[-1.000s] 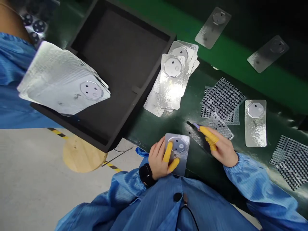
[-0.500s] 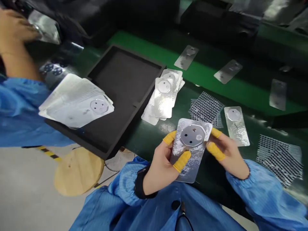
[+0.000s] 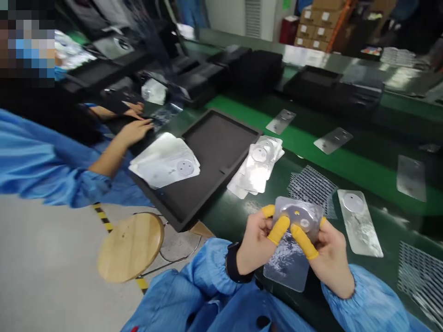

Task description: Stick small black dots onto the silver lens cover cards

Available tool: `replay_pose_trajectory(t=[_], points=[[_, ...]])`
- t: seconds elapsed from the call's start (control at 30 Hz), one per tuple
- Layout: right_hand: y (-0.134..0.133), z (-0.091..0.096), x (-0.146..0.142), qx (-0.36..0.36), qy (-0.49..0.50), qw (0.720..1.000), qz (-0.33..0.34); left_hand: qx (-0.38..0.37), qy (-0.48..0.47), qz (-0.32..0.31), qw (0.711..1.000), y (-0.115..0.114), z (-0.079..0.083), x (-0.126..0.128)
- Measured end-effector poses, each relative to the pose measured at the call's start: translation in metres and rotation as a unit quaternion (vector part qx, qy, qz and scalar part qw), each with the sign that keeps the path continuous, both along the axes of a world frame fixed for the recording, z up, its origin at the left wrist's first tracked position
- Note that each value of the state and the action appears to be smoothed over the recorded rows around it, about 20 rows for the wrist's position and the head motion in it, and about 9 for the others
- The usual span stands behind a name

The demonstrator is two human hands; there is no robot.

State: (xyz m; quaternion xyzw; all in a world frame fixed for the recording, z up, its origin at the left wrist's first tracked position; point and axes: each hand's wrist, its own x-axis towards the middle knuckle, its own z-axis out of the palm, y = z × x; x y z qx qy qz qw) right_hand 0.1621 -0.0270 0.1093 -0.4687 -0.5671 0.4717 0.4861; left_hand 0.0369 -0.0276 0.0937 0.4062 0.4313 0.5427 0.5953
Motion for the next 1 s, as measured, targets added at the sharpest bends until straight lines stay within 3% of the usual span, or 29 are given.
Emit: replay_pose_trajectory(t=[0.23,0.5,0.6,0.67,0.73,0.77,0.83,0.9,0.93,1.0], points=[[0.012,0.002,0.000,0.006,-0.053,0.998,0.040,-0.043,-0.002,-0.048,0.998,0.006,-0.005,-0.014],[0.017,-0.010,-0.020,0.033,-0.019,0.998,0.057,-0.010,0.045,0.021,0.999,0.002,-0.001,-0.023],[0.023,-0.018,-0.027,0.022,-0.014,0.993,0.113,0.000,0.090,0.028,0.996,0.011,0.008,-0.048],[0.028,-0.022,-0.026,0.013,0.005,0.986,0.168,0.038,0.152,0.054,0.986,0.023,0.017,-0.083],[0.032,-0.024,-0.018,0.015,0.008,0.978,0.209,0.103,0.276,0.104,0.950,0.037,0.028,-0.130],[0.035,-0.024,-0.012,0.020,-0.001,0.975,0.220,0.139,0.365,0.130,0.911,0.043,0.033,-0.156],[0.042,-0.023,0.004,0.031,-0.034,0.971,0.234,0.164,0.569,0.142,0.793,0.055,0.038,-0.202],[0.054,-0.022,0.020,0.043,-0.073,0.971,0.225,0.157,0.711,0.109,0.676,0.064,0.035,-0.235],[0.063,-0.023,0.028,0.047,-0.092,0.972,0.209,0.158,0.745,0.092,0.641,0.069,0.030,-0.245],[0.085,-0.027,0.043,0.057,-0.135,0.975,0.168,0.182,0.760,0.075,0.619,0.076,0.014,-0.254]])
